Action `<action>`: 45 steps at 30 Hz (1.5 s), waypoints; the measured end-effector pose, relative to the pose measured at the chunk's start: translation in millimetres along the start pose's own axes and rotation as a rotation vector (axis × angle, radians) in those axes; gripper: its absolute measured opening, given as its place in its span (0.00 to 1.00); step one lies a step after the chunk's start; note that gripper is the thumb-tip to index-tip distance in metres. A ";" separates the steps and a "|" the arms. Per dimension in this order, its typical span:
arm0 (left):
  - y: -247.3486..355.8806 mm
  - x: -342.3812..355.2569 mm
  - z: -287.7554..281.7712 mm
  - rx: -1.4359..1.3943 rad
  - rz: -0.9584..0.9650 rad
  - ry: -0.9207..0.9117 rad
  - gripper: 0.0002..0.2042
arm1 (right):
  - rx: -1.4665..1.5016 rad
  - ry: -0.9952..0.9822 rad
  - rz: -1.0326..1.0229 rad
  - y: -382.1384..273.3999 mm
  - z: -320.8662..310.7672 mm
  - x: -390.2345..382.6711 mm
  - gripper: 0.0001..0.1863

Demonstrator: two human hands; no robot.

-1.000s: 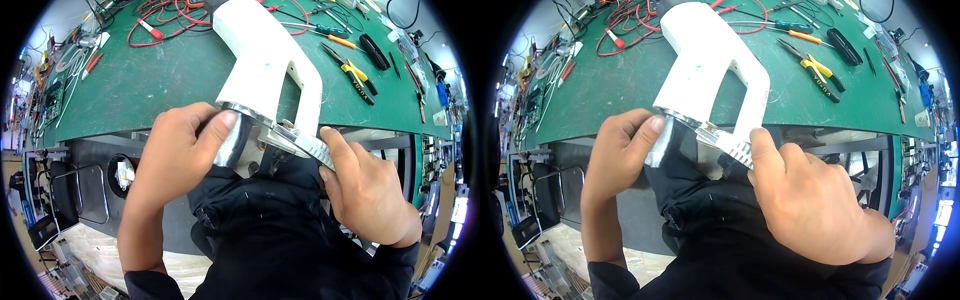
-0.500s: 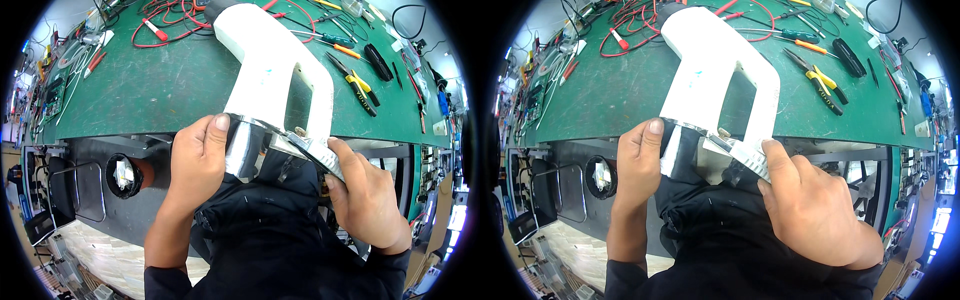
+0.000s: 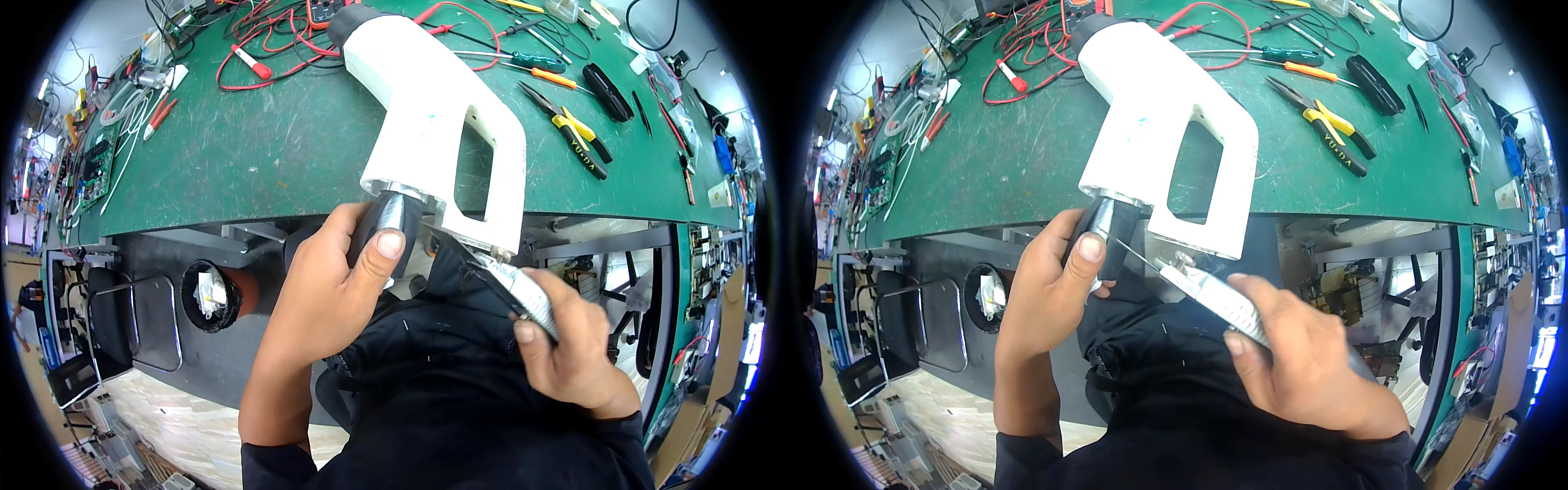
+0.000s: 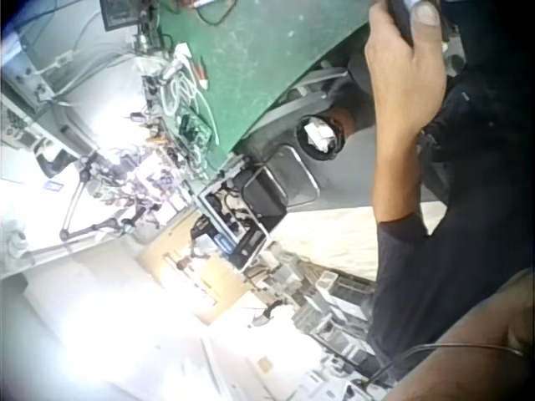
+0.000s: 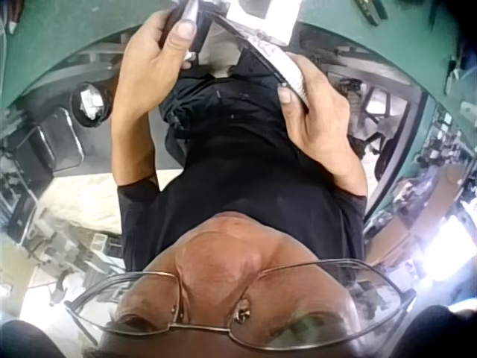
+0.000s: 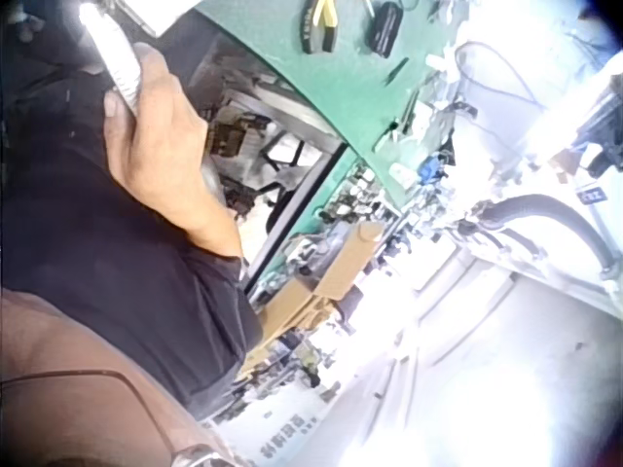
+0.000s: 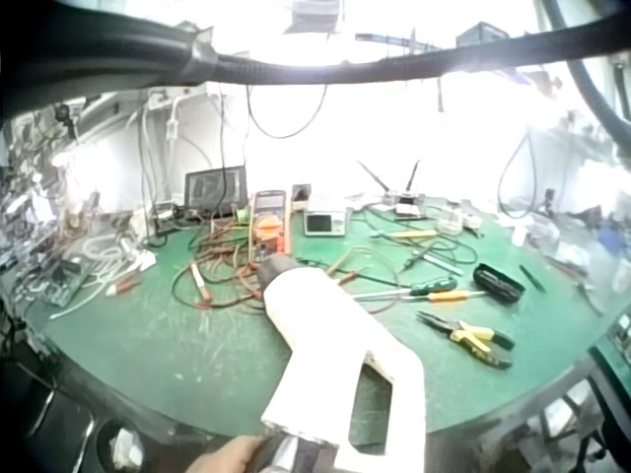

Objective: The person uses a utility knife and pliers to trim and remove material from a white plastic electronic component housing on a green workbench.

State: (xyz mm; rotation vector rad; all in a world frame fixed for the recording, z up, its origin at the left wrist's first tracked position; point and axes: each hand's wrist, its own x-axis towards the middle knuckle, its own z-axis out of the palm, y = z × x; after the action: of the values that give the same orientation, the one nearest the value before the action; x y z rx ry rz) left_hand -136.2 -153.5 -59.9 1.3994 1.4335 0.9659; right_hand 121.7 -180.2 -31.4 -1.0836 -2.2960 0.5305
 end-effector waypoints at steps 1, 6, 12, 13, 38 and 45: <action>1.4 0.7 1.3 0.001 0.018 -0.002 0.31 | 0.041 0.039 0.003 3.9 10.8 -7.7 0.24; 1.5 4.6 -4.0 -0.086 -0.123 -0.137 0.35 | 0.180 0.229 0.083 14.1 47.0 -23.9 0.20; -3.3 12.6 -15.9 -0.473 -0.264 -0.365 0.35 | 0.274 0.305 0.105 19.5 38.4 -15.0 0.19; -10.3 13.2 -13.5 -0.579 -0.263 -0.439 0.36 | 0.271 0.308 0.101 20.1 37.5 -14.1 0.19; 76.7 13.5 -27.7 -0.196 -0.292 -0.085 0.20 | 0.426 0.501 0.115 46.7 27.5 -8.4 0.18; 112.2 28.4 -70.9 0.565 -0.131 0.196 0.16 | 0.512 0.499 0.093 51.0 36.0 -1.6 0.18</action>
State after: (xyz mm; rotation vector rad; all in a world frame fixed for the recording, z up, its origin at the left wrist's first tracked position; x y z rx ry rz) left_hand -168.4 -114.9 66.2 1.6094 2.0265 0.6487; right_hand 129.8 -155.2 -88.1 -0.9347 -1.5690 0.7377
